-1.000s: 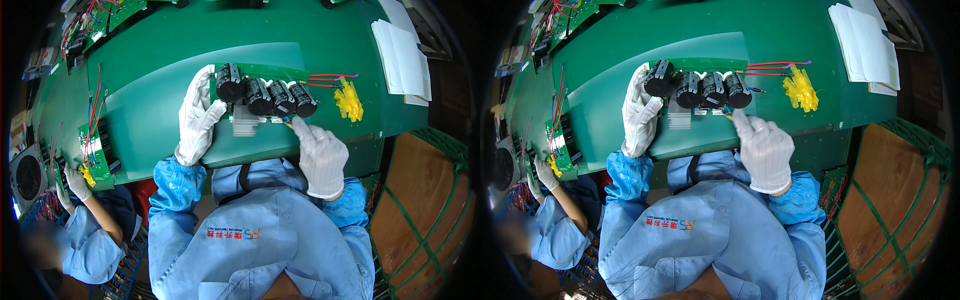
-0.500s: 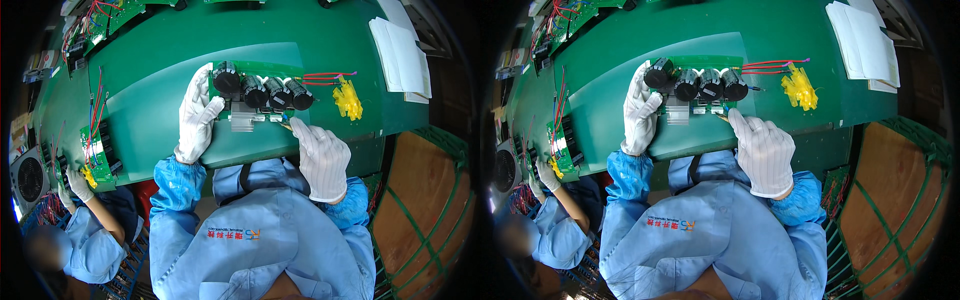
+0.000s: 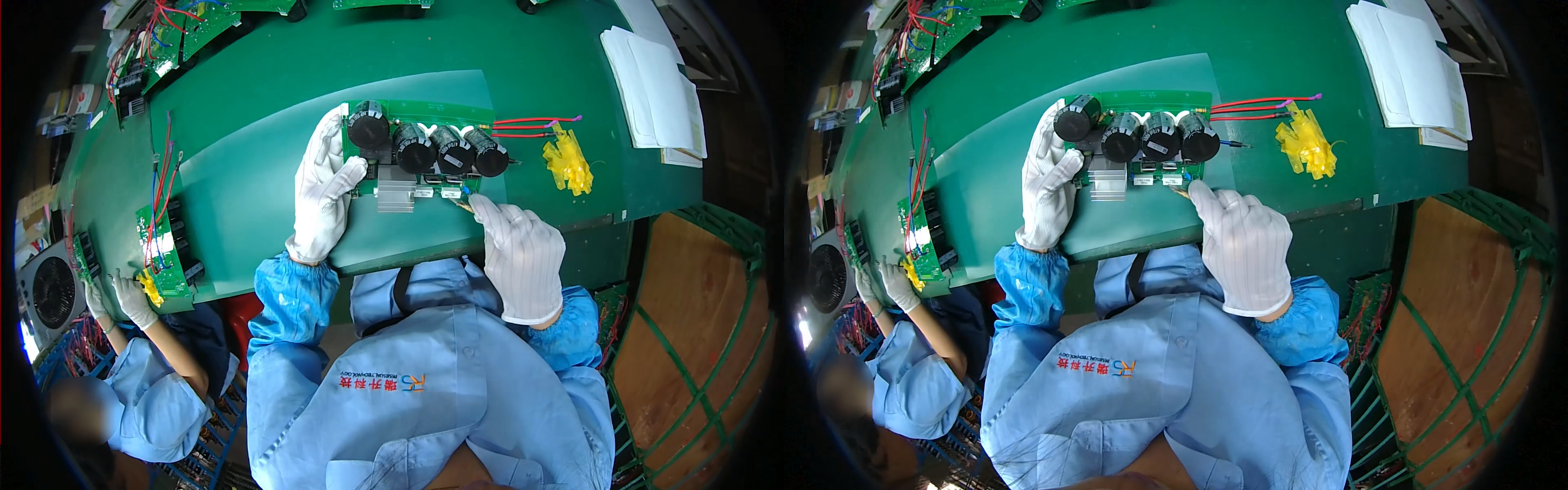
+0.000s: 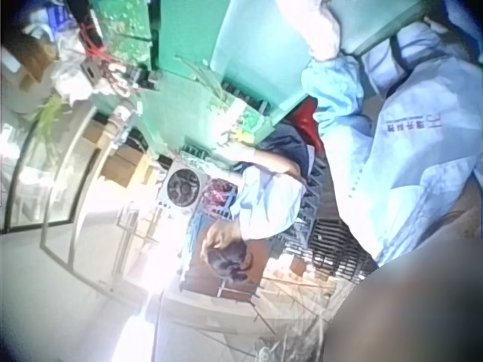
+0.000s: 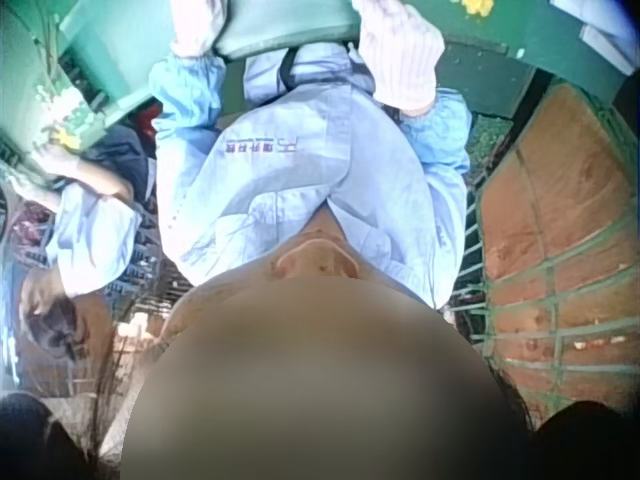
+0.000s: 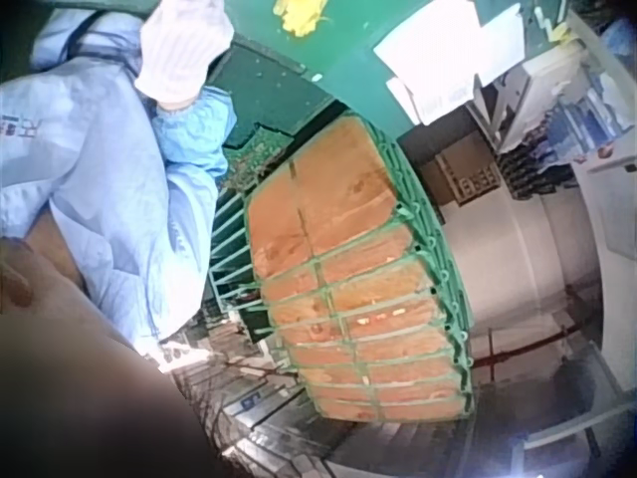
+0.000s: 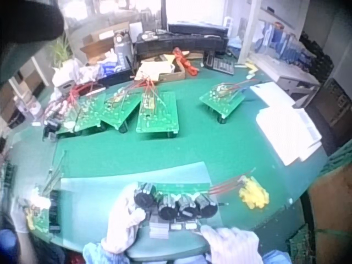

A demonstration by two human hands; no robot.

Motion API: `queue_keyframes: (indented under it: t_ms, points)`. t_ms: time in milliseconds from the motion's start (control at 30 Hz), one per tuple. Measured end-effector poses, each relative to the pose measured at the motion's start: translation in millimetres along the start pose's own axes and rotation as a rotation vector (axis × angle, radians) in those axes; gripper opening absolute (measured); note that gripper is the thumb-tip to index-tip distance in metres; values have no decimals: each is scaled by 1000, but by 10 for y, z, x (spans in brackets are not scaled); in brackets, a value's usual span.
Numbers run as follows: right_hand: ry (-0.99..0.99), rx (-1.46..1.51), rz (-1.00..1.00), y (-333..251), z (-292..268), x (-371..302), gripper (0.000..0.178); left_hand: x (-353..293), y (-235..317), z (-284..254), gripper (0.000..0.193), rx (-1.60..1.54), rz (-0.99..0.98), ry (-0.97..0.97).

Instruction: The recorder is assembling a PCB by applying glue or sealant to components.

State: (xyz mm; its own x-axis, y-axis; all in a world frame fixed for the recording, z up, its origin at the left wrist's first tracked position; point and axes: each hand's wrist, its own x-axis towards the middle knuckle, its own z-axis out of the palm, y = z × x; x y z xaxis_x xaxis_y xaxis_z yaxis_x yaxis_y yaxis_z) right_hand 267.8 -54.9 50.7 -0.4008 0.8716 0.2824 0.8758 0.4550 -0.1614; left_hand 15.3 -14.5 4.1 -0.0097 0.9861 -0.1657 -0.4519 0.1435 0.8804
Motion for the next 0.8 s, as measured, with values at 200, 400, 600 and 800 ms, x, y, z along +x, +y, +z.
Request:
queue_keyframes:
  t_ms: [200, 400, 600, 800]
  points:
    - [-61, 189, 113, 164, -37, -155, 34, 45, -23, -56, 64, 27, 40, -20]
    - [149, 262, 194, 284, -71, -324, 35, 134, -14, 80, 52, 32, -14, 121]
    - [291, 247, 191, 409, -191, -404, 35, 163, 518, 540, 45, 286, 445, 90]
    - [366, 298, 257, 514, -187, -567, 36, 42, 665, 856, 33, 896, 700, -115]
